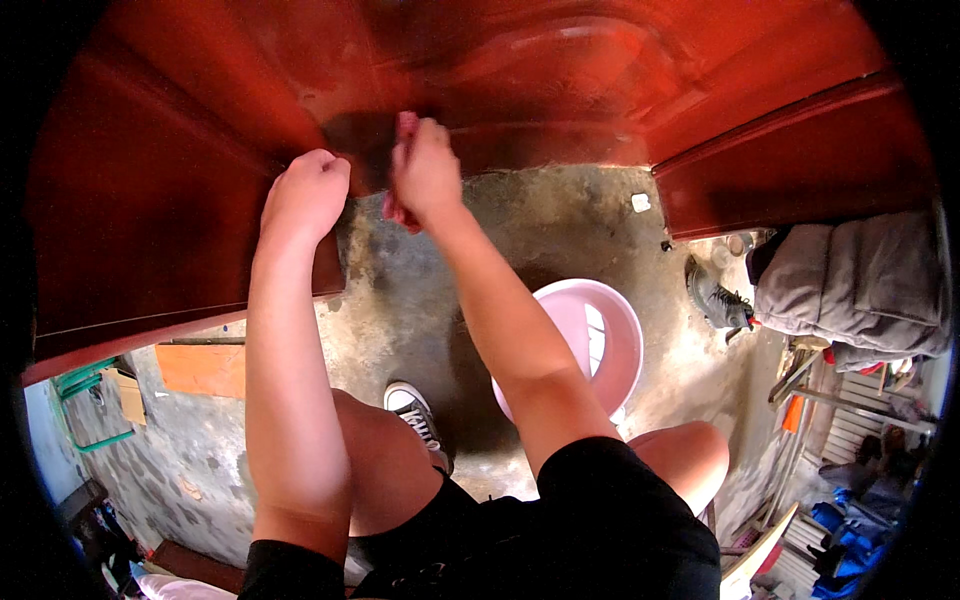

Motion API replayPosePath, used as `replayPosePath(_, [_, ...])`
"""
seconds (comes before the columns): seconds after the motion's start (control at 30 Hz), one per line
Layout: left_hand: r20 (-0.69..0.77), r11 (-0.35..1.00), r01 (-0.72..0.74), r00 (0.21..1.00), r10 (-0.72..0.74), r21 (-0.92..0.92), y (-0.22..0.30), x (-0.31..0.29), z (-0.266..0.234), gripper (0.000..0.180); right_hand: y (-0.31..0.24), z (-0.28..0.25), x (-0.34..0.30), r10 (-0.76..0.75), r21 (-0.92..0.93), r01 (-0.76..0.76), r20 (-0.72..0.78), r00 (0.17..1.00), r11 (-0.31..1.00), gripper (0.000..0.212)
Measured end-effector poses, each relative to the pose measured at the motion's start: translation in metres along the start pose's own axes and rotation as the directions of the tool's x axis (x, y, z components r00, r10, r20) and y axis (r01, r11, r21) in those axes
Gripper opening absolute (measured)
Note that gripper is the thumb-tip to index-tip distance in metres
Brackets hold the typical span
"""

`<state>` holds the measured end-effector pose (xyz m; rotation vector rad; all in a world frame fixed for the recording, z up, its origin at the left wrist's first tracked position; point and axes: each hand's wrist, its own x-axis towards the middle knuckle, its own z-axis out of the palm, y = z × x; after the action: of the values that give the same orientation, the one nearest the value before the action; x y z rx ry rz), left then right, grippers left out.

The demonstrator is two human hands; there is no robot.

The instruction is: The person wipes the exterior surface of a large wooden wardrobe with a pink cloth, dipping the cloth into a basin of water to rinse it several times.

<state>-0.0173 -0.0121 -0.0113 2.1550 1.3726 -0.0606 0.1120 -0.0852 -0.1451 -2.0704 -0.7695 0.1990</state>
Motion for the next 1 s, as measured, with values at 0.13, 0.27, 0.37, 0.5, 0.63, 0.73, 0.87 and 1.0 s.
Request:
replayPosePath(0.13, [0.039, 1.0, -0.009, 0.999, 0.009, -0.013, 0.002, 0.001, -0.001, 0.043, -0.029, 0.008, -0.005, -0.079, -0.028, 0.081, 0.067, 0.995, 0.996, 0.026])
replayPosePath(0.27, [0.037, 1.0, -0.005, 0.999, 0.005, -0.002, 0.009, -0.005, -0.003, 0.043, -0.03, -0.007, -0.006, 0.036, 0.032, -0.032, -0.146, 0.989, 0.999, 0.025])
replayPosePath(0.37, [0.043, 1.0, -0.001, 0.999, 0.001, 0.0, 0.005, -0.001, -0.006, 0.043, -0.051, -0.017, 0.004, -0.076, 0.089, 0.099, -0.232, 0.97, 0.991, 0.026])
replayPosePath(0.5, [0.074, 1.0, 0.015, 0.997, -0.014, -0.022, 0.001, 0.002, -0.004, 0.045, -0.078, -0.029, 0.008, -0.129, 0.145, 0.167, -0.24, 0.962, 0.975, 0.026])
replayPosePath(0.63, [-0.006, 1.0, -0.003, 1.0, 0.003, -0.007, 0.002, 0.003, 0.001, 0.048, -0.07, -0.046, 0.021, 0.08, 0.388, 0.031, -0.266, 0.961, 0.921, 0.031])
replayPosePath(0.73, [0.007, 0.999, -0.014, 1.0, 0.014, -0.029, 0.011, 0.006, 0.004, 0.05, -0.068, -0.026, 0.022, -0.058, 0.214, 0.139, -0.346, 0.936, 0.967, 0.032])
replayPosePath(0.87, [-0.016, 0.999, -0.026, 1.0, 0.025, -0.041, 0.004, 0.009, 0.006, 0.049, -0.064, -0.048, 0.028, 0.13, 0.587, -0.017, -0.151, 0.98, 0.81, 0.028])
replayPosePath(1.0, [-0.025, 0.999, -0.031, 0.999, 0.03, -0.015, 0.007, 0.009, 0.009, 0.048, -0.047, -0.122, 0.059, 0.294, 0.907, -0.126, 0.003, 0.956, 0.401, 0.018])
